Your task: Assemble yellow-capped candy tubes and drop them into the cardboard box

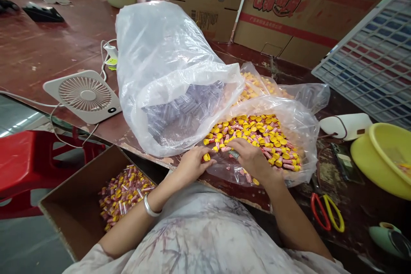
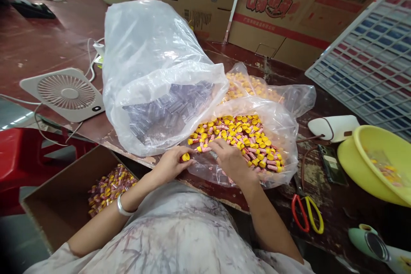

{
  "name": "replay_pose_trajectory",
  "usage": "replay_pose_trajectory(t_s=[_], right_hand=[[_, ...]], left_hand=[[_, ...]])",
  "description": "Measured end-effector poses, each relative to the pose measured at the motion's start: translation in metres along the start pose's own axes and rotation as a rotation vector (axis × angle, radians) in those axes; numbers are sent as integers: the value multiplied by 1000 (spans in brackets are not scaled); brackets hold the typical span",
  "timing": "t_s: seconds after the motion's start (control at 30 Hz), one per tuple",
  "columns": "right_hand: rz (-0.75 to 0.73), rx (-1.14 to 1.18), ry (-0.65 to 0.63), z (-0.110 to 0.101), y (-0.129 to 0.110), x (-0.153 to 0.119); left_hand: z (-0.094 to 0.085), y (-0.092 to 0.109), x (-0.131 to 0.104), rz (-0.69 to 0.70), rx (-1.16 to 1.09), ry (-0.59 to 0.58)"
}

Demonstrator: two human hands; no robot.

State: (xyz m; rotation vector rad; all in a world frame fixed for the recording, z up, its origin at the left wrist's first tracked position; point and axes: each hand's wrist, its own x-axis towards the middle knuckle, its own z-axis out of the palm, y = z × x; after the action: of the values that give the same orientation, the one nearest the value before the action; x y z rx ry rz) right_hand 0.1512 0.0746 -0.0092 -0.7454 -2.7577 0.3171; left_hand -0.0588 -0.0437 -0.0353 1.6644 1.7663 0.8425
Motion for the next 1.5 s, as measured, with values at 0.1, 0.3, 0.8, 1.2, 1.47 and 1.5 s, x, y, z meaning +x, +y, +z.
replay_pose_trajectory(t_s=[0.1, 0.3, 0.8, 1.2, 1.47, 1.5], right_hand=[[-88, 93, -32, -2, -14, 1], [-98, 427, -26, 2, -34, -1], [117, 132, 284, -14, 3, -2], [45, -160, -108, 20, 26, -14], [-8, 425, 238, -17, -8, 1], [-24, 475, 246, -21, -15, 6]], left_hand=[[0, 3, 2, -11, -109, -12], [-4, 9, 0, -84, -528, -5], [-71, -15, 47, -102, 362, 156], [-99, -48, 94, 151, 676, -159], [-84, 1, 18, 3, -214, -132], [-79, 8, 12, -6, -247, -154]])
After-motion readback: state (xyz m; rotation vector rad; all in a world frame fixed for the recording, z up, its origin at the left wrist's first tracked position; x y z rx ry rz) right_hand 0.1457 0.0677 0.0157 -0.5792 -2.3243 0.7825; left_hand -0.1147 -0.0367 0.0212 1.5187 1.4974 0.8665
